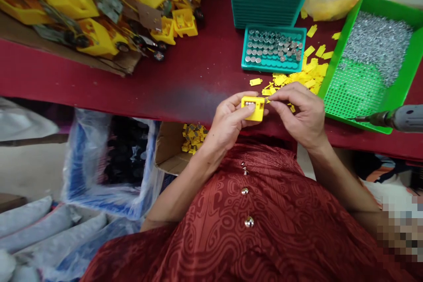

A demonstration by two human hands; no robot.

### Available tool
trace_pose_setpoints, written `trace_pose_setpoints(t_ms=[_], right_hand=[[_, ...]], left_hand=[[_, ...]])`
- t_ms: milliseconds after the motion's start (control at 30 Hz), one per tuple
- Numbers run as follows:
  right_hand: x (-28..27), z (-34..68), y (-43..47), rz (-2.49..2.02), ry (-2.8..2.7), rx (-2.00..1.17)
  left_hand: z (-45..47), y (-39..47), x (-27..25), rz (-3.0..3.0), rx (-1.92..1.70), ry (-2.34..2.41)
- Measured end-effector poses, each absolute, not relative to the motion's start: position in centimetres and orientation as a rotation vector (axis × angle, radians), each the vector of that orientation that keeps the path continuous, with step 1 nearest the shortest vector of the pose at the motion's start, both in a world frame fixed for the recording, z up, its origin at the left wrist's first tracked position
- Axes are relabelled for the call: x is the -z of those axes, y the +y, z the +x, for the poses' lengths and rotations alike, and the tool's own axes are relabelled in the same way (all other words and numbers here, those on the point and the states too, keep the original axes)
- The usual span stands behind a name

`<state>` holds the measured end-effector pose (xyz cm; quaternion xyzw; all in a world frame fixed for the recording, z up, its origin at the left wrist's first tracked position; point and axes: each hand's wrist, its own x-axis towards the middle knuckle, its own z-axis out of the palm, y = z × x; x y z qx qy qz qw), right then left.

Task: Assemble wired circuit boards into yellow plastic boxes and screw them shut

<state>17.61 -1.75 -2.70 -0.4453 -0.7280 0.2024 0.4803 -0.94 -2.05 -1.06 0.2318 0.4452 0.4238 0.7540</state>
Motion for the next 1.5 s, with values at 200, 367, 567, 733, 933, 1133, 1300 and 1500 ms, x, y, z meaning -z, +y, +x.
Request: trace_pose_setpoints(t_ms=[200, 367, 567, 733, 933, 1133, 1300, 1500], right_hand=[[3.0, 17.4, -2.1, -1.08, -1.801, -0.444], [3.0, 17.4, -2.2, -1.045, -1.888, -0.423], [2.8, 17.4, -2.3, -1.024, -1.995, -0.336], [3.2, 17.5, -2.1, -0.973, -2.014, -0.337], [3.3, 17.5, -2.3, -1.005, -1.925, -0.393], [2.9, 17.6, -2.7, -1.157, -1.825, -0.435], [3.1, 17.6, -3.2, -1.166, -1.819, -0.462], [2.7, 17.7, -5.2, -1.227, -1.727, -0.559]], left_hand=[[-0.8, -1.8, 0.8, 0.447, -0.919, 1.0], [-0.8, -1.7, 0.7, 0.377, -0.914, 1.006], [-0.8, -1.7, 0.8, 0.369, -0.911, 1.022], [-0.7, -2.0, 1.1, 0.421, -0.902, 1.042], [-1.0, -2.2, 1.1, 0.523, -0.888, 1.042], [-0.9, -2.7, 0.6, 0.624, -0.896, 1.023], [-0.4, -3.7, 0.6, 0.643, -0.948, 1.023], [-0.1, -5.0, 0.3, 0.655, -0.91, 1.085]])
